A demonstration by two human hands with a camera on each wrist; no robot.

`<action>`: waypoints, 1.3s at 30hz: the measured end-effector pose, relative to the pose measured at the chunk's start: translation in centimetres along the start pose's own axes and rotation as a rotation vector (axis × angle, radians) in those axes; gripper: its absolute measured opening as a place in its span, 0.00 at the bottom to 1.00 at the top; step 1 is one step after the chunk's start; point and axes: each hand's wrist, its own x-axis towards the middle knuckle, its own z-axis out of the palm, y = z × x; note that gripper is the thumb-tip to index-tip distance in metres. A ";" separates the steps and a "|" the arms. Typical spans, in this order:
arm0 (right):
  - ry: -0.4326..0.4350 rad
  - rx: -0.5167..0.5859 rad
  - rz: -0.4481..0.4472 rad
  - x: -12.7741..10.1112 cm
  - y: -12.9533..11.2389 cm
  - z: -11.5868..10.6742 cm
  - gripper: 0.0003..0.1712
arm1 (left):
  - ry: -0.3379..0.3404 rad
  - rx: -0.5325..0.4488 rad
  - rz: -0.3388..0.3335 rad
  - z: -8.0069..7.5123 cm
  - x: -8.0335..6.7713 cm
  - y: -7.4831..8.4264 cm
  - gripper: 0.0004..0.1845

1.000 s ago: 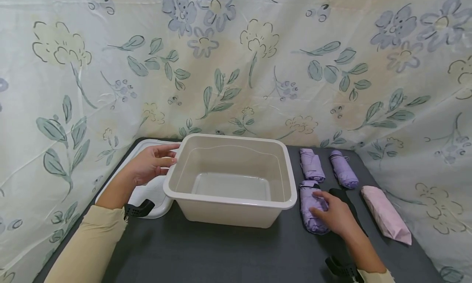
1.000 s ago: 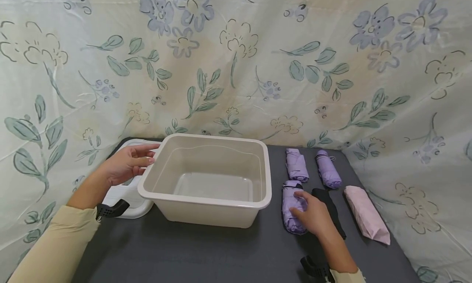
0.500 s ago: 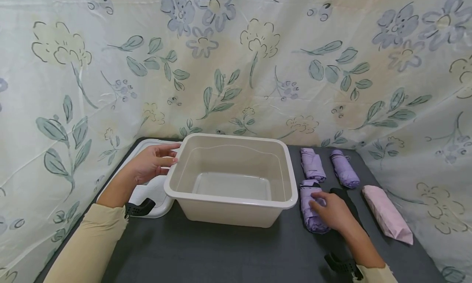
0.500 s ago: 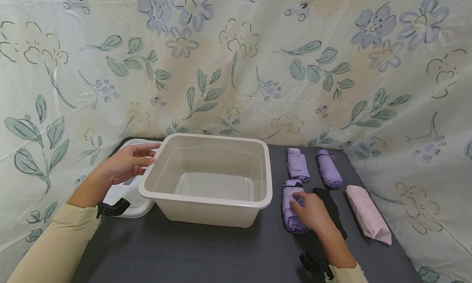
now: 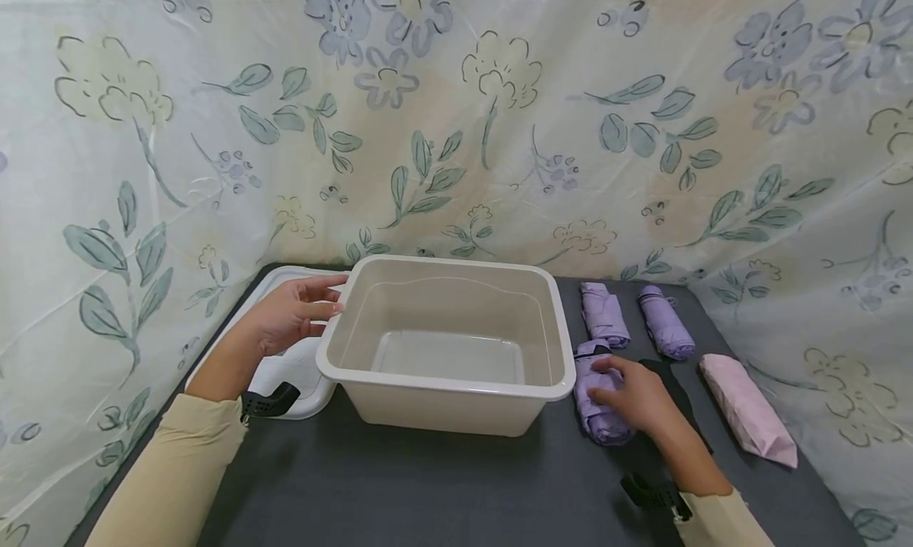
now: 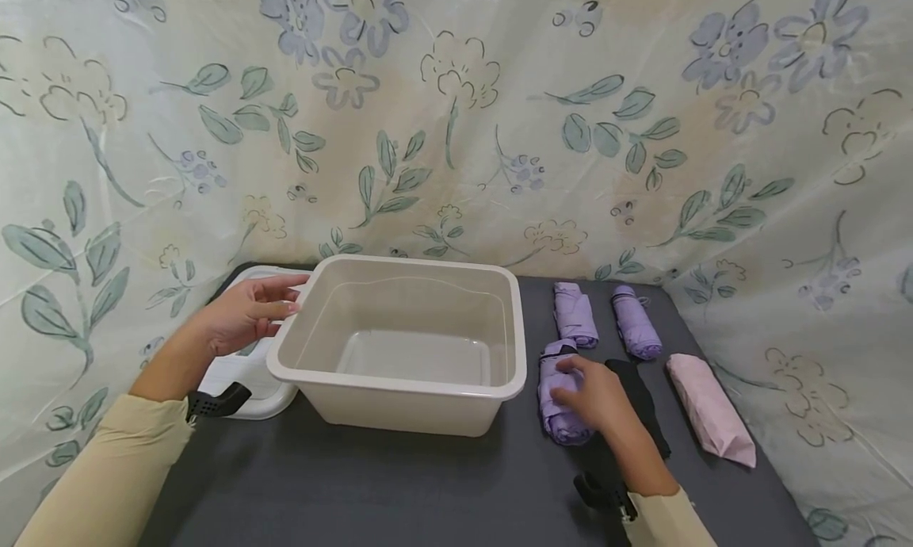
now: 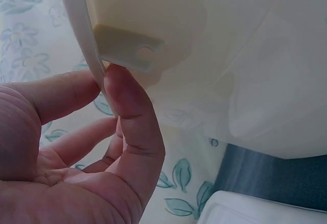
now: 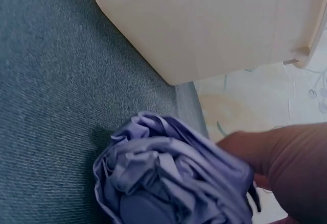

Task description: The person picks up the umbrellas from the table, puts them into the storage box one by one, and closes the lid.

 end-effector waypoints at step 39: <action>-0.067 0.373 -0.001 1.0 0.4 0.7 0.33 | -0.014 -0.030 0.017 -0.2 0.0 -0.1 0.37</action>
